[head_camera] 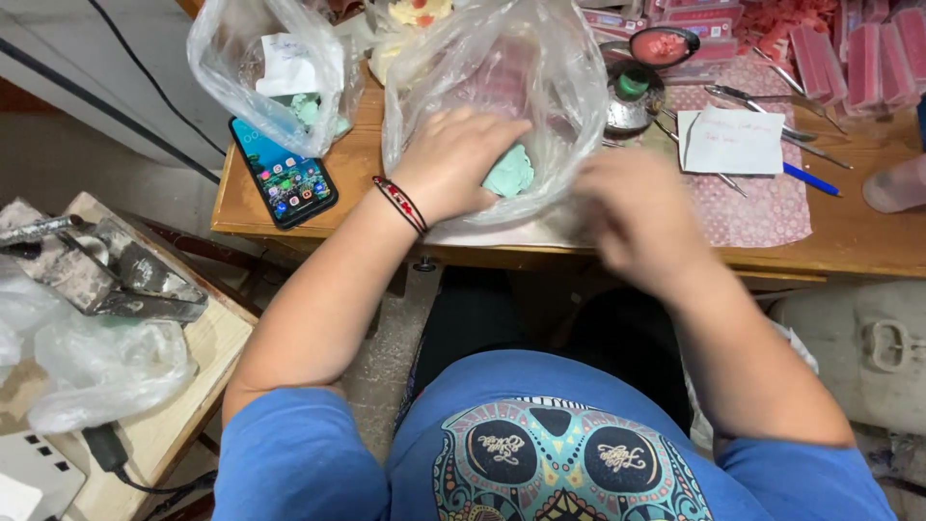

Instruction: Trimming and inspecting dental models at a laboratory bench using hand tools.

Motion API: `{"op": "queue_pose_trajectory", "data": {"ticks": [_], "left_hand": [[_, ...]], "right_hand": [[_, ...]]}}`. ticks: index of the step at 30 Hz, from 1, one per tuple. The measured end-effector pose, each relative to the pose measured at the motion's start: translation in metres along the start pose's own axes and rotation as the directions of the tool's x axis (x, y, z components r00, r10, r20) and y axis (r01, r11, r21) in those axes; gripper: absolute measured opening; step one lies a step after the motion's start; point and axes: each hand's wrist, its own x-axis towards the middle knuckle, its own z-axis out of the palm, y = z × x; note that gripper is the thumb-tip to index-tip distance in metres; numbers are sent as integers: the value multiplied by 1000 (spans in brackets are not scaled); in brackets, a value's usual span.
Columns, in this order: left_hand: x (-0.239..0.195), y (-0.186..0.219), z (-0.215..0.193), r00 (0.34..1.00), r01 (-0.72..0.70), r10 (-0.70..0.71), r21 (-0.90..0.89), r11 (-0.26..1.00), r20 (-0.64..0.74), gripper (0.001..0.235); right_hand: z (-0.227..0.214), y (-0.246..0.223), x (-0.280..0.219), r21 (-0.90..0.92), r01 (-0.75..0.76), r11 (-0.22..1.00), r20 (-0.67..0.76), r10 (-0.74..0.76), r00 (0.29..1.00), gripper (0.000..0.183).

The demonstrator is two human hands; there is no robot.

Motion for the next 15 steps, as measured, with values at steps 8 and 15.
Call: {"op": "queue_pose_trajectory", "data": {"ticks": [8,15], "left_hand": [[-20,-28,-17,968,202,-251,-532,822,-21,67],[-26,-19,-39,830,204,-542,-976,74,132,72]], "right_hand": [[59,21,0,-171,-63,983,11,66,998,25],[57,23,15,-82,-84,993,-108,75,991,33]]}}
